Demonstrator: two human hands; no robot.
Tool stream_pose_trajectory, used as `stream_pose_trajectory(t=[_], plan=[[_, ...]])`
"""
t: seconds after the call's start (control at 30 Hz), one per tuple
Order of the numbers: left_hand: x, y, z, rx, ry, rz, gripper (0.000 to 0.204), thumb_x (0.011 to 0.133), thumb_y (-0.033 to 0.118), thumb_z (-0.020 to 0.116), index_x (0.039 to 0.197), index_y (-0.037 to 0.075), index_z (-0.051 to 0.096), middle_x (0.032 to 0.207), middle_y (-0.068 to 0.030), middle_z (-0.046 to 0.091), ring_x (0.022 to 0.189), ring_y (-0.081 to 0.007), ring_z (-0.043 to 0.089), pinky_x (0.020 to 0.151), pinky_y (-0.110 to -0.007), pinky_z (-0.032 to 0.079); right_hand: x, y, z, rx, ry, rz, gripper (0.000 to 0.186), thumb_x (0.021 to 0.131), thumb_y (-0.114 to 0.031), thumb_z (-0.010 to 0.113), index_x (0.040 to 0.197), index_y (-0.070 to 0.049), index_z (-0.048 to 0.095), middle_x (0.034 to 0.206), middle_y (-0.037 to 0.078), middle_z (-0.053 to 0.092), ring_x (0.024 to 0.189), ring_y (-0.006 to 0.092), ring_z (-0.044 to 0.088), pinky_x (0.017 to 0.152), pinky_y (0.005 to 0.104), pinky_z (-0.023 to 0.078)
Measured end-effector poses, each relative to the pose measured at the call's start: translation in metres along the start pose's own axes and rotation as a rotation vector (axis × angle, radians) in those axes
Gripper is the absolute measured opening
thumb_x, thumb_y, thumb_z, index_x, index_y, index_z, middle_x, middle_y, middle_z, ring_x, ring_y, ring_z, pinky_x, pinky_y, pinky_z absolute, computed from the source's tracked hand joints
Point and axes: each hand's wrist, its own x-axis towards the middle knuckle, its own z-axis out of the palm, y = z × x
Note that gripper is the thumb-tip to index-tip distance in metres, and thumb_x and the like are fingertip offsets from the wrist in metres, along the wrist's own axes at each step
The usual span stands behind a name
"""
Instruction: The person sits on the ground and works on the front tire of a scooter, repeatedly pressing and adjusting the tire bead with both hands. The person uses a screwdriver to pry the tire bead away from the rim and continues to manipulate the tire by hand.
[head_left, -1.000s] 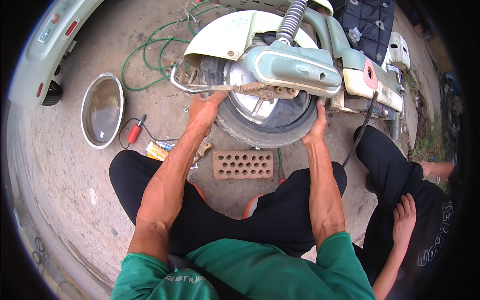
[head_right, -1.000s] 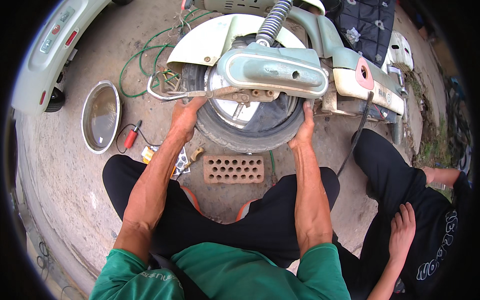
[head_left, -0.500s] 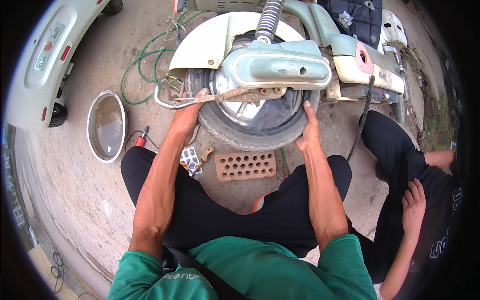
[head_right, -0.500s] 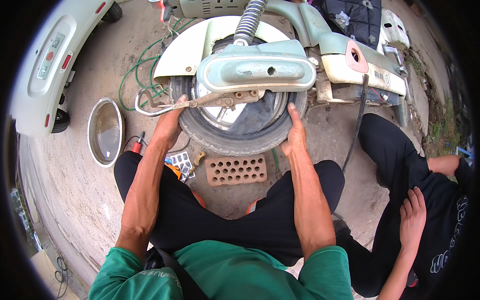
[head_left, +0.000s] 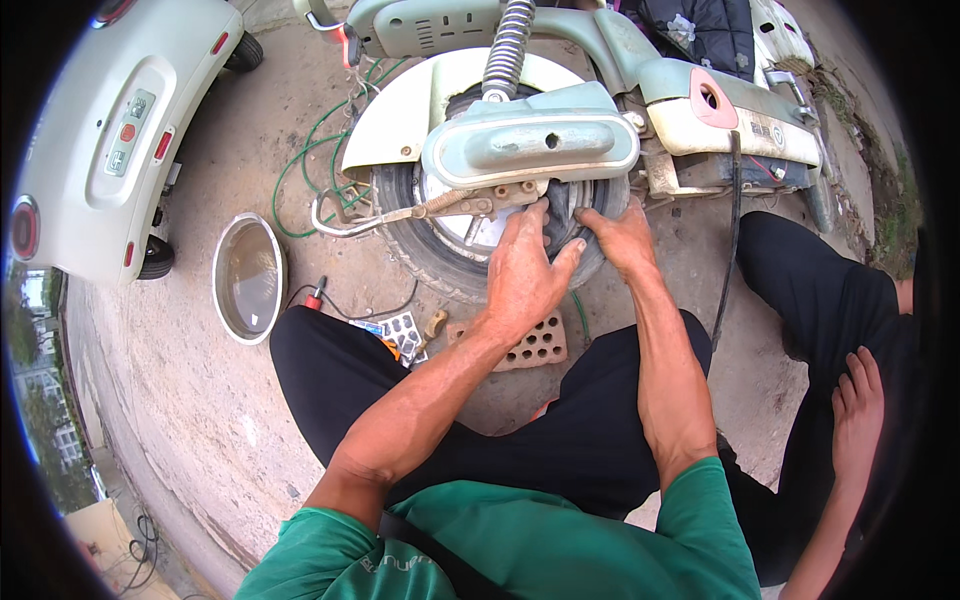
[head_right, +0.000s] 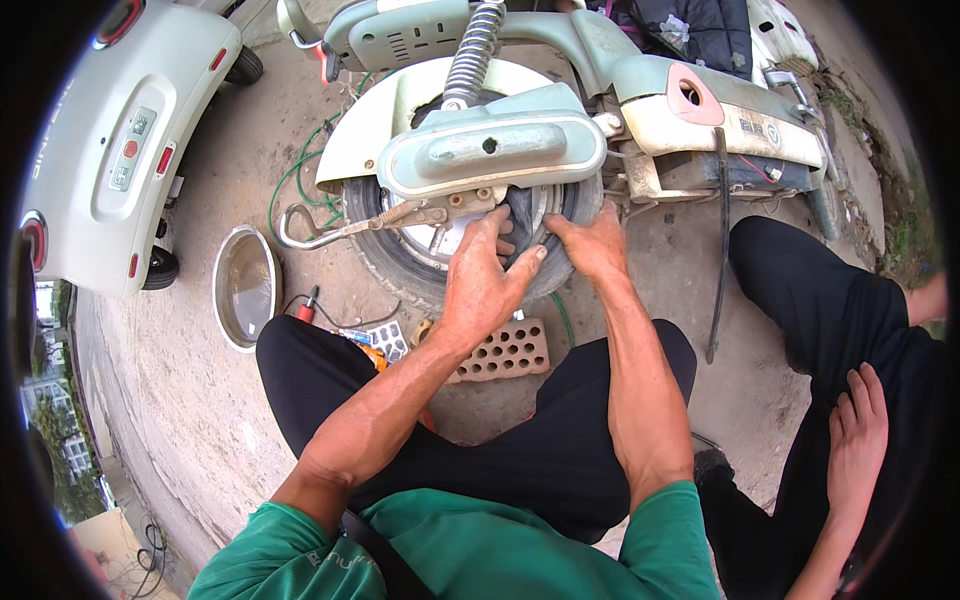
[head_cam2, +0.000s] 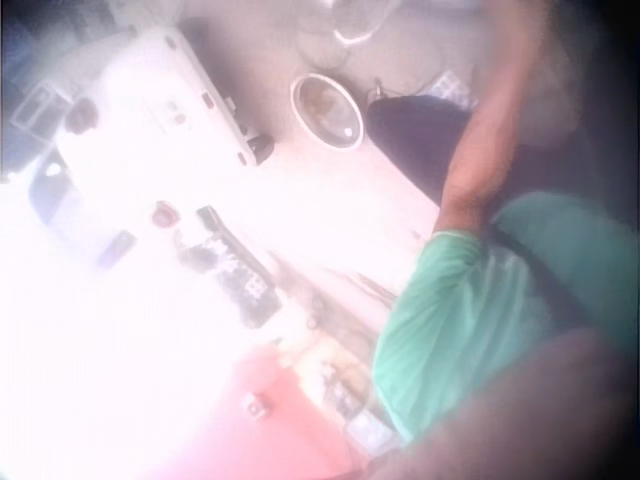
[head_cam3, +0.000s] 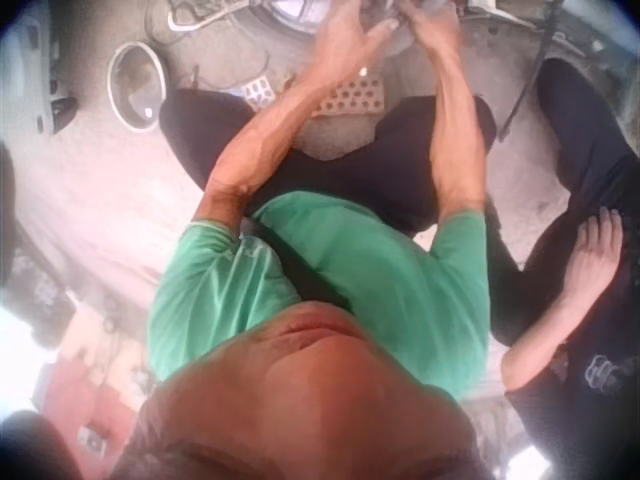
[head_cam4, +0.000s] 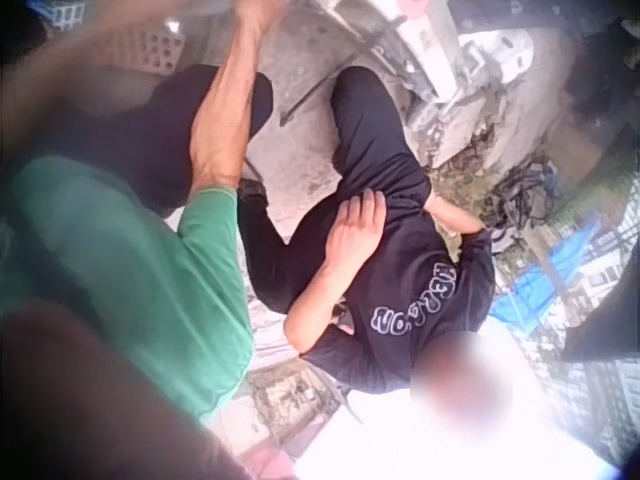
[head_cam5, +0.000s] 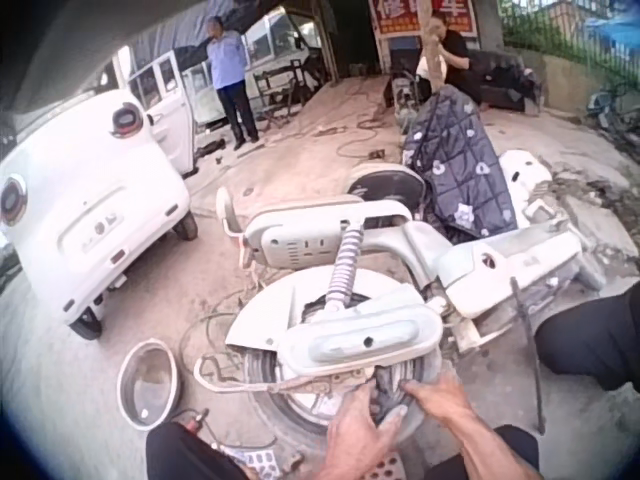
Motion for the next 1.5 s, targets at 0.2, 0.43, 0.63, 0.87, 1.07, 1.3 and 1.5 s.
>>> stream_pose_trajectory(t=[0.2,0.43,0.63,0.87,1.07,1.3,1.5], plan=[[0.014,-0.001,0.021,0.287,0.051,-0.029,0.045,0.092,0.013,0.072,0.135,0.003,0.071,0.11,-0.0214,0.076,0.1,-0.0439,0.074,0.089,-0.052,0.059,-0.002,-0.009,0.005,-0.134,0.035,-0.012,0.089,0.074,-0.036,0.09,0.135,0.02,0.057,0.127,0.037,0.072,0.12,0.0434,0.074,0.104,0.0459,0.057],[0.033,0.017,0.007,0.291,-0.236,-0.076,0.048,0.088,0.017,0.065,0.133,0.004,0.076,0.119,-0.0264,0.077,0.111,-0.0435,0.074,0.102,-0.053,0.056,-0.005,-0.015,-0.001,-0.198,0.002,-0.01,0.094,0.075,-0.037,0.09,0.136,0.025,0.055,0.127,0.042,0.07,0.118,0.0445,0.074,0.101,0.046,0.059],[0.012,0.017,-0.005,0.432,-0.339,0.003,0.05,0.092,0.031,0.073,0.131,0.0,0.076,0.119,-0.0237,0.069,0.118,-0.0422,0.067,0.106,-0.05,0.053,0.0,-0.014,-0.006,-0.165,-0.089,0.009,0.094,0.076,-0.037,0.09,0.136,0.027,0.053,0.125,0.043,0.07,0.116,0.0431,0.075,0.098,0.0453,0.06],[-0.028,0.005,-0.038,0.434,-0.025,0.092,0.047,0.09,0.025,0.084,0.126,-0.003,0.076,0.116,-0.0194,0.067,0.119,-0.0372,0.063,0.104,-0.048,0.052,0.0,-0.013,-0.006,-0.196,-0.054,-0.013,0.09,0.078,-0.037,0.089,0.132,0.028,0.056,0.119,0.042,0.073,0.112,0.043,0.077,0.096,0.0456,0.061],[-0.026,0.0,-0.036,0.471,0.104,0.122,0.044,0.088,0.021,0.084,0.122,-0.002,0.07,0.114,-0.0212,0.066,0.114,-0.042,0.064,0.103,-0.051,0.051,-0.003,-0.014,-0.006,-0.217,-0.05,-0.007,0.078,0.078,-0.039,0.088,0.118,0.025,0.068,0.115,0.04,0.075,0.11,0.0426,0.078,0.096,0.0462,0.061],[0.003,0.003,-0.047,0.43,-0.356,-0.147,0.053,0.091,0.047,0.079,0.111,-0.002,0.077,0.1,-0.0252,0.079,0.099,-0.0399,0.076,0.09,-0.047,0.058,-0.001,-0.019,-0.008,-0.237,-0.104,0.027,0.076,0.077,-0.042,0.087,0.117,0.021,0.072,0.119,0.04,0.074,0.113,0.0437,0.077,0.098,0.0475,0.06],[0.026,0.01,-0.046,0.456,-0.626,-0.175,0.064,0.082,0.053,0.088,0.109,-0.005,0.078,0.096,-0.0203,0.078,0.094,-0.0294,0.075,0.086,-0.044,0.056,0.009,-0.013,-0.001,-0.265,-0.051,0.084,0.079,0.077,-0.046,0.086,0.124,0.016,0.073,0.126,0.036,0.074,0.119,0.0428,0.076,0.102,0.0477,0.059]])
